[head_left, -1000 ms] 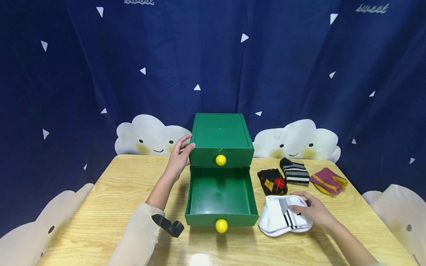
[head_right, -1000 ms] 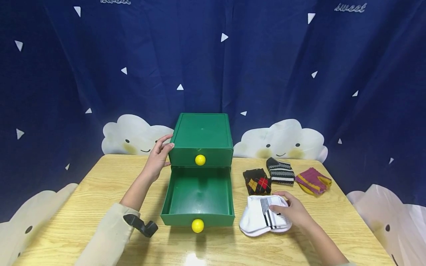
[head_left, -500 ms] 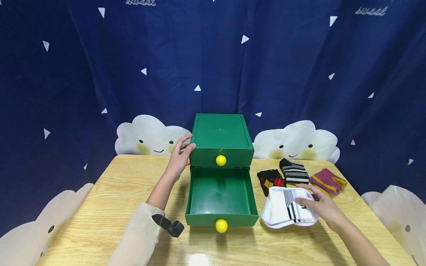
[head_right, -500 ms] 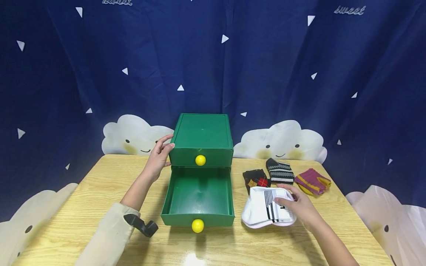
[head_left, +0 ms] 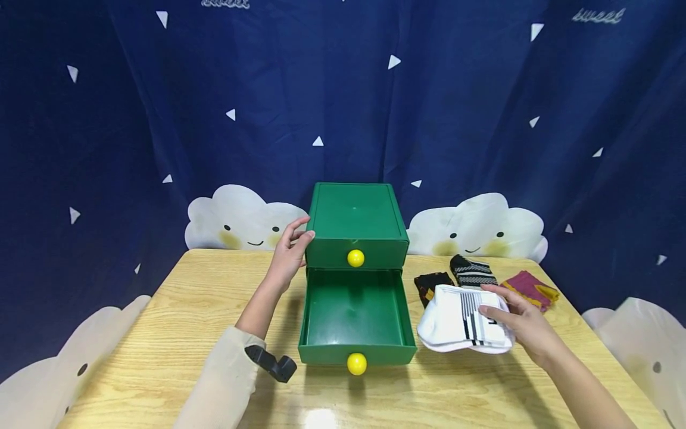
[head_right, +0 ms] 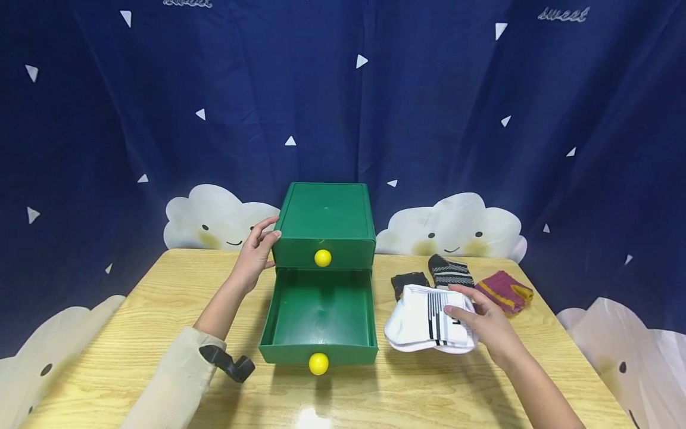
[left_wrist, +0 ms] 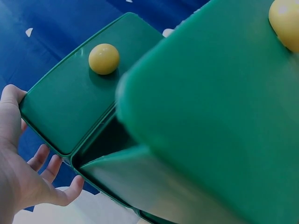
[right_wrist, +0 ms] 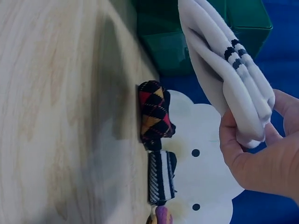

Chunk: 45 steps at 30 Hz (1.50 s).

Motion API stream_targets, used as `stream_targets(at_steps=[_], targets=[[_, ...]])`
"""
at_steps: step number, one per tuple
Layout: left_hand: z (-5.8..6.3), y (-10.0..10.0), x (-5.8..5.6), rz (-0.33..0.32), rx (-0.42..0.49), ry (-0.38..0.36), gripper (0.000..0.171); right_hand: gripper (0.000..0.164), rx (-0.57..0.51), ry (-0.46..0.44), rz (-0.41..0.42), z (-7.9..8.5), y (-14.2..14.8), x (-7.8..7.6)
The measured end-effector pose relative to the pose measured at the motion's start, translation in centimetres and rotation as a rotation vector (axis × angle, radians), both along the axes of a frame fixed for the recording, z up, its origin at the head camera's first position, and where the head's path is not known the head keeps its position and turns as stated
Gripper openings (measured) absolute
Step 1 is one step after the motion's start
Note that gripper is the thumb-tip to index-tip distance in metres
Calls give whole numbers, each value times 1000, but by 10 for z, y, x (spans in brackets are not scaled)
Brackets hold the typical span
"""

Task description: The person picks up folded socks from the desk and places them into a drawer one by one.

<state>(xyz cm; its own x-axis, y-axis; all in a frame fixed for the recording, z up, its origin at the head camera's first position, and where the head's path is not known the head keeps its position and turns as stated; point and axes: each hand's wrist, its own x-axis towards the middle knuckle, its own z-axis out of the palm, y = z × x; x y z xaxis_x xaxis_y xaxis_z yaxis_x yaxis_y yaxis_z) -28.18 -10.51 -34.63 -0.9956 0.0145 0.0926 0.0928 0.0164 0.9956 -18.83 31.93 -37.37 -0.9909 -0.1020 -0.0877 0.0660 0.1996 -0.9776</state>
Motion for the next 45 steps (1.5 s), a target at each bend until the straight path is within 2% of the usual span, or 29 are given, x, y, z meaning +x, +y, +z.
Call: stream_targets(at_steps=[14, 26, 35, 45], targets=[[-1, 1, 0, 7, -10, 9, 44, 36, -56, 7, -5, 22, -7, 4], [-2, 1, -1, 5, -8, 3, 43, 35, -233, -13, 64, 41, -13, 6], [-2, 2, -1, 6, -24, 7, 45, 34, -281, -55, 71, 54, -38, 7], [-2, 0, -2, 9, -17, 4, 43, 35, -231, -61, 71, 55, -75, -1]])
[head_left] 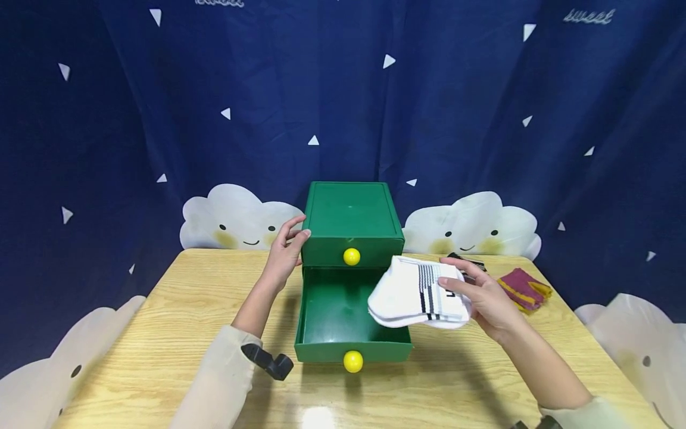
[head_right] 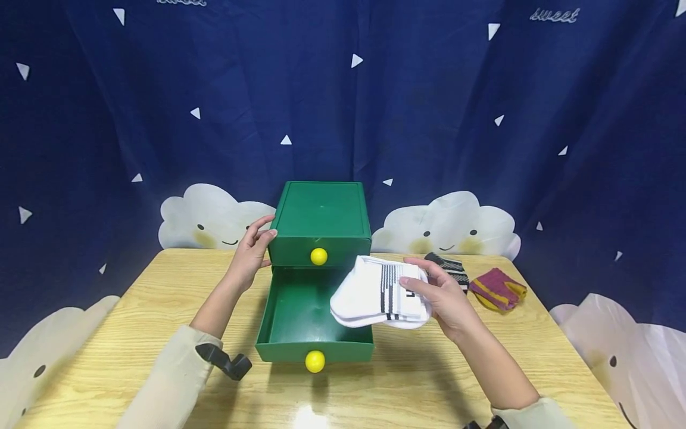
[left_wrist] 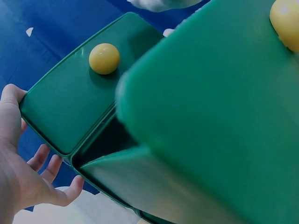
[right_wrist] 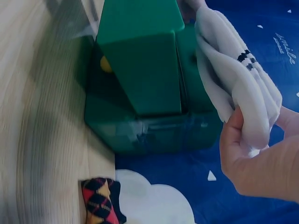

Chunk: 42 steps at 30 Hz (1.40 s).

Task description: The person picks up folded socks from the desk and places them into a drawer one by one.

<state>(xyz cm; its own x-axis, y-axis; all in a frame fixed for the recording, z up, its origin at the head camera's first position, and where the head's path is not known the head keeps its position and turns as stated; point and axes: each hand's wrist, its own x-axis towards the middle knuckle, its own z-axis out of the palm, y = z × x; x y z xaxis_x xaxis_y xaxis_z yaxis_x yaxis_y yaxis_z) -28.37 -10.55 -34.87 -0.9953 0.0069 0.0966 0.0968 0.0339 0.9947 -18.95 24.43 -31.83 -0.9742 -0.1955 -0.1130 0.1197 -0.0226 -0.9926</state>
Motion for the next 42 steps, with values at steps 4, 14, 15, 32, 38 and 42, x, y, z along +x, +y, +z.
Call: stream_targets(at_steps=[4, 14, 15, 32, 38, 42], targets=[[1, 1, 1, -4, -3, -7, 44, 37, 23, 5, 14, -2, -12, -3], [2, 0, 2, 4, -4, -10, 43, 52, 78, 16, 62, -2, -45, -10], [2, 0, 2, 4, -4, -10, 43, 55, 86, 15, 64, -2, -49, -11], [2, 2, 5, 14, -33, -4, 43, 49, 195, 10, 46, -19, -91, -18], [1, 2, 4, 7, -34, -7, 44, 42, 256, -8, 34, -25, -106, -22], [1, 1, 3, 8, -26, -5, 44, 39, 276, -27, 18, -32, -116, -29]])
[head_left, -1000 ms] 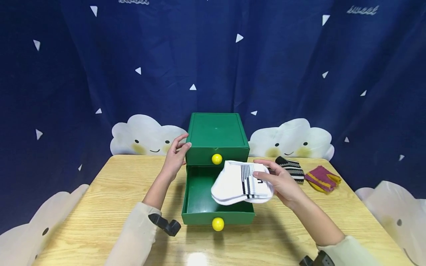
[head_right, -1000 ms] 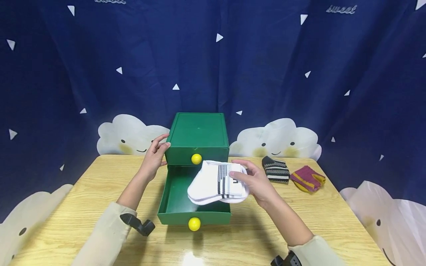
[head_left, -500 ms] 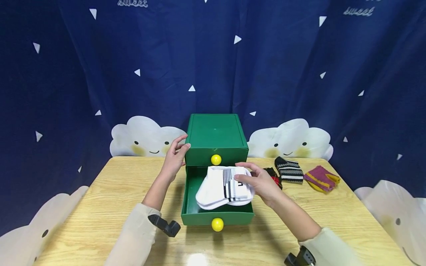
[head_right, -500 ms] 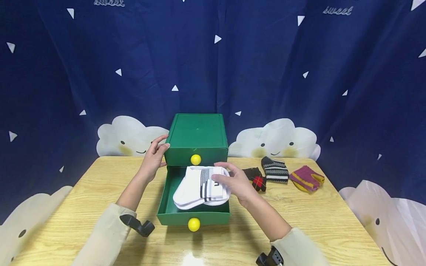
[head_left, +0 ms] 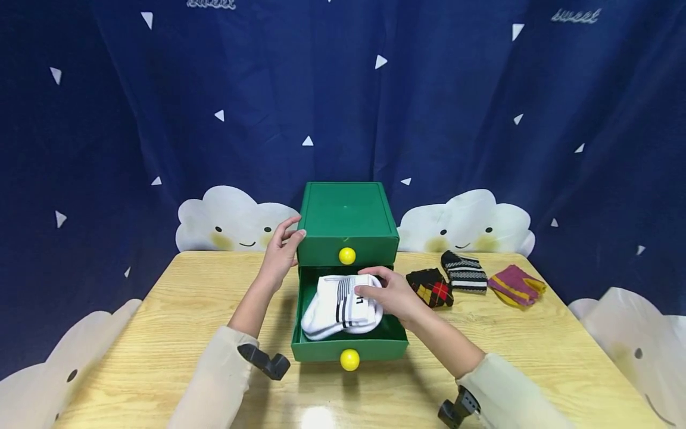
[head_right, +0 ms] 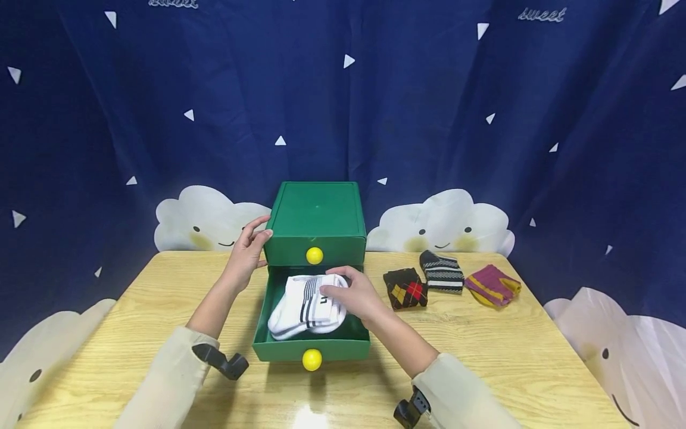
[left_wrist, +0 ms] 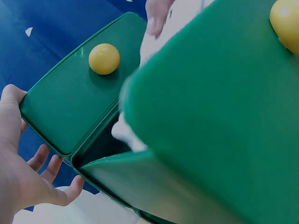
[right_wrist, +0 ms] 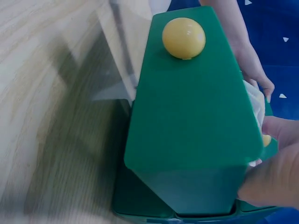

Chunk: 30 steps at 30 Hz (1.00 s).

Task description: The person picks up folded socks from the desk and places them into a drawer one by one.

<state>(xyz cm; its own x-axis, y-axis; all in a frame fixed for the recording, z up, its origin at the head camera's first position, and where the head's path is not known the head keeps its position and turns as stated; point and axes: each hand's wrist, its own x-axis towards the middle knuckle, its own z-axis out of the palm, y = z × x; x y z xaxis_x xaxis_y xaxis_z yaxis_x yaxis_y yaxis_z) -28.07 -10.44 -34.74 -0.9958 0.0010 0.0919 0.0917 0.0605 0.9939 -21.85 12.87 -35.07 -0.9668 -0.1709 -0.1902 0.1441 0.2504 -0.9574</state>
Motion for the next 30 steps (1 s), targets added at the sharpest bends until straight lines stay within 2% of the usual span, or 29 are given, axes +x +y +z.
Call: stream_targets(at_steps=[13, 17, 24, 30], targets=[[1, -2, 1, -11, 3, -7, 44, 39, 5, -36, -66, -8, -12, -16], [1, -1, 1, -7, 11, -7, 44, 41, 47, -18, -77, -8, -13, -18], [1, 0, 1, -6, 12, -13, 44, 55, 129, -26, -86, -8, -12, -18], [1, 0, 1, -14, 13, -10, 45, 54, 206, -18, -47, -9, -13, -16]])
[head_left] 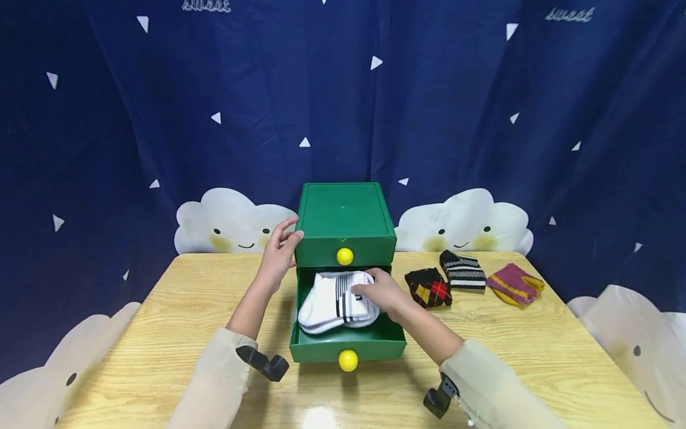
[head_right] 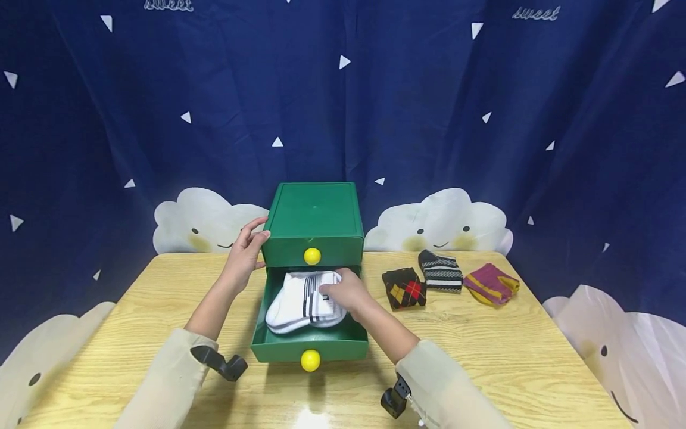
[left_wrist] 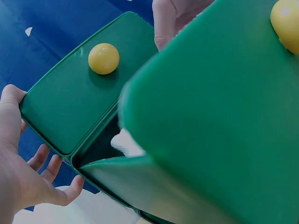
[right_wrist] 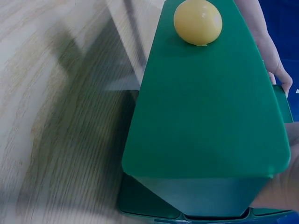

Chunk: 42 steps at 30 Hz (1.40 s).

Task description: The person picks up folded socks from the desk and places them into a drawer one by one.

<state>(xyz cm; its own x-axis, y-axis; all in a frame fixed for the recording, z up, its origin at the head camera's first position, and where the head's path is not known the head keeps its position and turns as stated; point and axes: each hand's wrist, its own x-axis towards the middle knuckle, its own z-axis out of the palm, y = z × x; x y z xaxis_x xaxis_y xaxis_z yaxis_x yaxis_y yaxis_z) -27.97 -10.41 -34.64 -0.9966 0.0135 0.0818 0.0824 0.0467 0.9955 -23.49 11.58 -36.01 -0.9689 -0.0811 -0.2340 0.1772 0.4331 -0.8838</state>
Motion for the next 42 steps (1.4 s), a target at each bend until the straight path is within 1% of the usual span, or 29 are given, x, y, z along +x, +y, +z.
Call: stream_targets(at_steps=[3, 6, 8, 12, 15, 23, 28, 31, 35, 42], targets=[[-1, -1, 0, -4, -6, 3, 45, 53, 13, -5, 7, -2, -1, 0], [-2, -1, -1, -2, -6, 2, 45, 53, 19, -4, -16, -3, -4, -1], [-2, -1, -1, 2, -4, 2, 45, 53, 2, -7, -42, -4, -5, -2], [-1, 0, -1, 6, -5, 7, 44, 46, -68, -25, -93, -6, -7, -8], [-1, 0, 0, 7, -10, 12, 44, 43, -97, -34, -132, -8, -8, -11], [0, 0, 0, 10, -11, 9, 44, 59, -167, -29, -247, -10, -13, -19], [0, 0, 0, 18, -11, 4, 45, 61, -213, 25, -294, -12, -19, -21], [-1, -1, 0, 20, 0, 1, 45, 62, -232, 51, -299, -13, -21, -22], [-2, -1, 0, 15, 2, 4, 45, 63, -245, 40, -282, -13, -19, -20], [-2, 0, -2, 9, -9, 13, 46, 64, -237, -8, -181, -4, -12, -10]])
